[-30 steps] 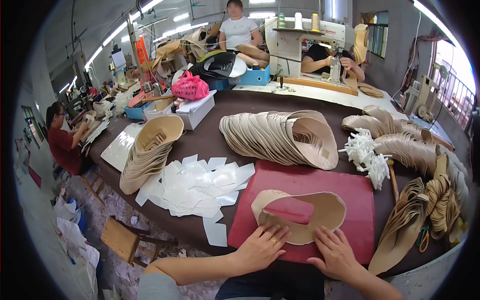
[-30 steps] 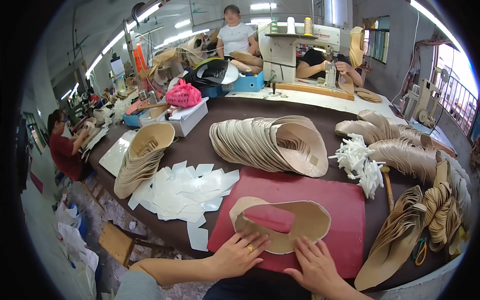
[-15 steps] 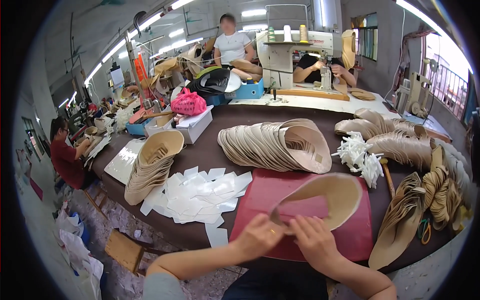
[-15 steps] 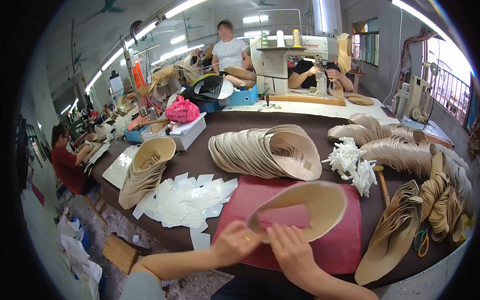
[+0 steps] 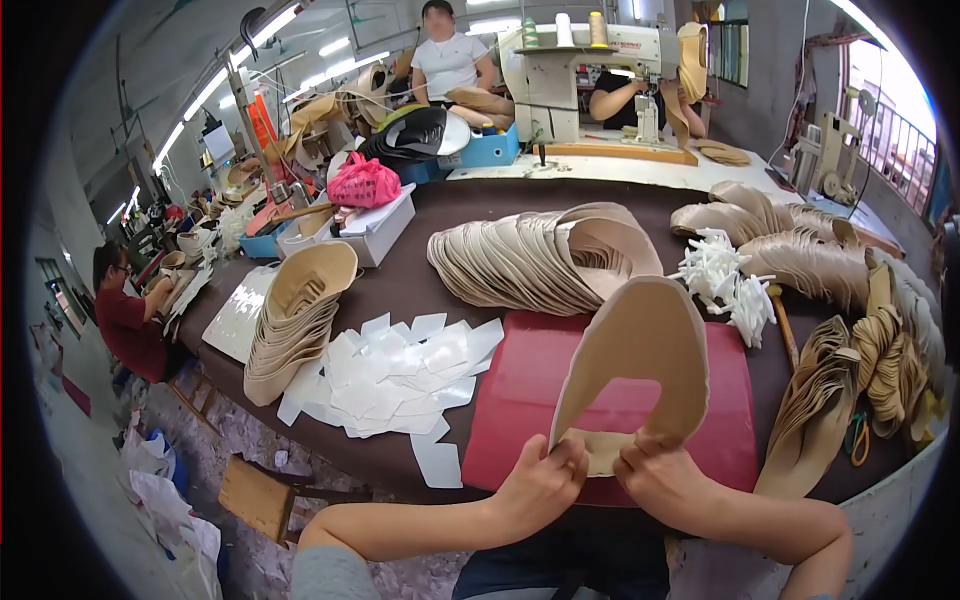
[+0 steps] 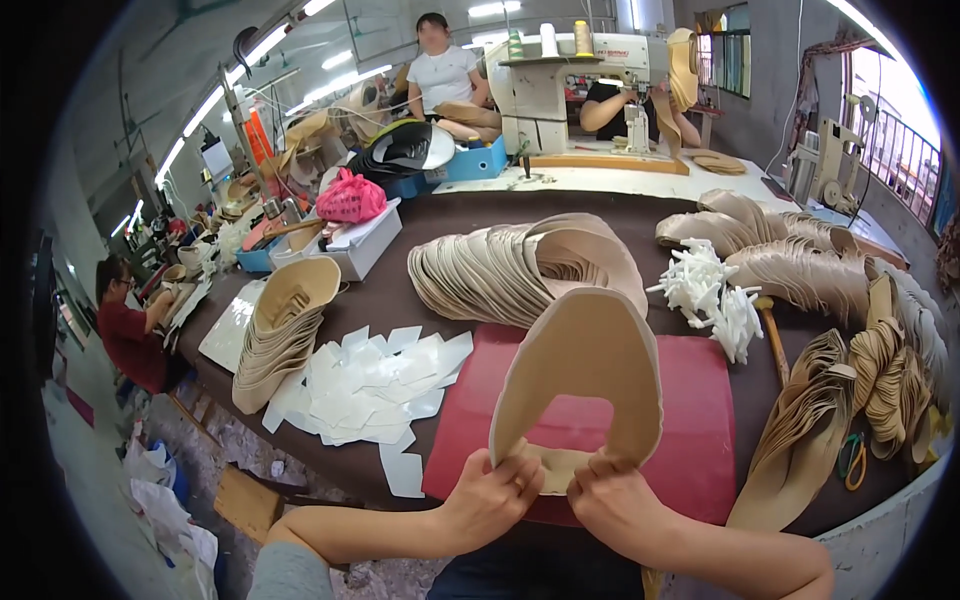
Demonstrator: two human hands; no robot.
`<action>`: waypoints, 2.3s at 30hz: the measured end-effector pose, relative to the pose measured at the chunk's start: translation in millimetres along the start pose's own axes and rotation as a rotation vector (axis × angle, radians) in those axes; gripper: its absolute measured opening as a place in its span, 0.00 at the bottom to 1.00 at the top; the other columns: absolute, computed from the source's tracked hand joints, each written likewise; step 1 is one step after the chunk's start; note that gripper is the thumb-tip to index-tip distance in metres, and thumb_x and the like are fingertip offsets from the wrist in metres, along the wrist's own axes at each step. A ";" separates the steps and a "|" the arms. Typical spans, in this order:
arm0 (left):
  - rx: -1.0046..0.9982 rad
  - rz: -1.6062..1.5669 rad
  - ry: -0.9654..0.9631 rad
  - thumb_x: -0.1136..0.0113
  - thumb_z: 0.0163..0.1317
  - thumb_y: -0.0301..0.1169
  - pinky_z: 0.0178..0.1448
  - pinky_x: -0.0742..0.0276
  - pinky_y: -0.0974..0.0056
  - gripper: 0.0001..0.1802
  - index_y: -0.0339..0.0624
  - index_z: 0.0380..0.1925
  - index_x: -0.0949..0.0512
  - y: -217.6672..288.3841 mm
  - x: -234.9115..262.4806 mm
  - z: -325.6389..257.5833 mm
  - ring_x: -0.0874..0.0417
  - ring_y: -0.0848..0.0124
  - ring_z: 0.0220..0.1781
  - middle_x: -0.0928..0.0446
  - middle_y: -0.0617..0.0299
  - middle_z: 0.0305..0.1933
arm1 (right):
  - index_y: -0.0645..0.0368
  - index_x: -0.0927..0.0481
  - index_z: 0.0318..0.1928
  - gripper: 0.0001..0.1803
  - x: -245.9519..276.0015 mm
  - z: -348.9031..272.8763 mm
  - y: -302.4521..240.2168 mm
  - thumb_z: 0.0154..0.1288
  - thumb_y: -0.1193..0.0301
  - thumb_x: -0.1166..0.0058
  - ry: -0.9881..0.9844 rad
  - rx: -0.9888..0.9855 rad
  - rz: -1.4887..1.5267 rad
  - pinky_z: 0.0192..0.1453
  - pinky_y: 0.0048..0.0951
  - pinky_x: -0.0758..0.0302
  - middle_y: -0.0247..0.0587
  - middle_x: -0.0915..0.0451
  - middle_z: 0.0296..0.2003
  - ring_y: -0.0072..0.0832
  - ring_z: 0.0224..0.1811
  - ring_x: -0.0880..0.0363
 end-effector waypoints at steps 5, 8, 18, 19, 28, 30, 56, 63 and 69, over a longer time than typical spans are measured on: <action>-0.001 -0.024 -0.030 0.45 0.51 0.26 0.45 0.33 0.50 0.15 0.32 0.40 0.25 -44.1 -55.4 11.0 0.32 0.60 0.45 0.29 0.49 0.46 | 0.58 0.27 0.32 0.06 -50.7 36.2 39.3 0.54 0.70 0.50 0.033 -0.026 0.027 0.48 0.34 0.32 0.44 0.25 0.34 0.38 0.38 0.28; 0.038 -0.186 -0.047 0.45 0.51 0.26 0.45 0.32 0.50 0.16 0.33 0.41 0.25 -53.5 -84.4 17.1 0.30 0.59 0.47 0.29 0.51 0.45 | 0.59 0.26 0.33 0.07 -75.5 40.8 56.8 0.55 0.70 0.50 0.063 -0.038 -0.039 0.48 0.34 0.33 0.43 0.27 0.36 0.36 0.37 0.30; 0.100 -0.176 -0.118 0.45 0.52 0.28 0.40 0.36 0.57 0.12 0.37 0.37 0.22 -66.8 -83.4 44.9 0.28 0.63 0.40 0.25 0.55 0.39 | 0.55 0.23 0.34 0.05 -79.9 66.7 68.7 0.56 0.70 0.49 -0.046 -0.170 0.066 0.44 0.35 0.34 0.40 0.30 0.34 0.35 0.37 0.31; 0.117 -0.172 -0.139 0.45 0.53 0.30 0.40 0.36 0.55 0.12 0.42 0.39 0.23 -61.6 -80.2 43.1 0.28 0.64 0.41 0.25 0.59 0.39 | 0.54 0.23 0.34 0.06 -76.3 61.1 67.4 0.55 0.70 0.49 -0.057 -0.154 0.087 0.44 0.35 0.34 0.40 0.29 0.34 0.36 0.37 0.30; 0.229 -0.131 -0.188 0.41 0.57 0.37 0.60 0.38 0.46 0.11 0.43 0.35 0.21 -59.1 17.9 21.0 0.27 0.64 0.38 0.24 0.61 0.33 | 0.56 0.21 0.36 0.08 12.6 64.2 28.7 0.55 0.70 0.48 -0.240 -0.072 0.056 0.50 0.40 0.33 0.43 0.27 0.37 0.37 0.39 0.29; 0.175 -0.121 -0.173 0.41 0.58 0.38 0.68 0.41 0.44 0.13 0.39 0.35 0.20 -58.3 15.3 12.3 0.25 0.62 0.39 0.23 0.58 0.31 | 0.57 0.21 0.38 0.11 2.5 69.8 18.3 0.54 0.69 0.46 -0.297 -0.080 0.015 0.55 0.43 0.33 0.46 0.26 0.41 0.38 0.43 0.27; 0.904 -2.854 0.691 0.51 0.72 0.34 0.67 0.28 0.57 0.25 0.49 0.67 0.41 -10.9 -91.2 -8.4 0.25 0.67 0.62 0.29 0.61 0.63 | 0.58 0.22 0.30 0.10 -49.1 35.0 30.9 0.49 0.75 0.32 0.276 -0.453 1.230 0.72 0.44 0.43 0.30 0.24 0.27 0.25 0.30 0.30; 1.054 -2.739 0.717 0.54 0.73 0.43 0.39 0.28 0.73 0.20 0.47 0.59 0.31 -12.3 -76.4 -34.7 0.25 0.79 0.36 0.23 0.67 0.37 | 0.56 0.21 0.28 0.09 -38.6 62.9 -34.5 0.49 0.73 0.31 0.607 -0.279 0.694 0.71 0.48 0.42 0.34 0.25 0.26 0.29 0.31 0.29; 1.264 -2.244 0.907 0.59 0.74 0.50 0.22 0.43 0.78 0.24 0.42 0.49 0.25 -111.7 -29.4 -95.0 0.34 0.82 0.21 0.27 0.69 0.24 | 0.56 0.17 0.36 0.10 -21.5 69.3 -56.3 0.57 0.65 0.36 0.586 -0.213 0.619 0.66 0.48 0.35 0.34 0.20 0.33 0.31 0.39 0.24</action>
Point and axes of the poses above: each hand's wrist, its own z-axis towards the middle knuckle, its own x-axis out of the back of the hand, y = z × x, the point moved 2 cm from there along z, towards the middle knuckle
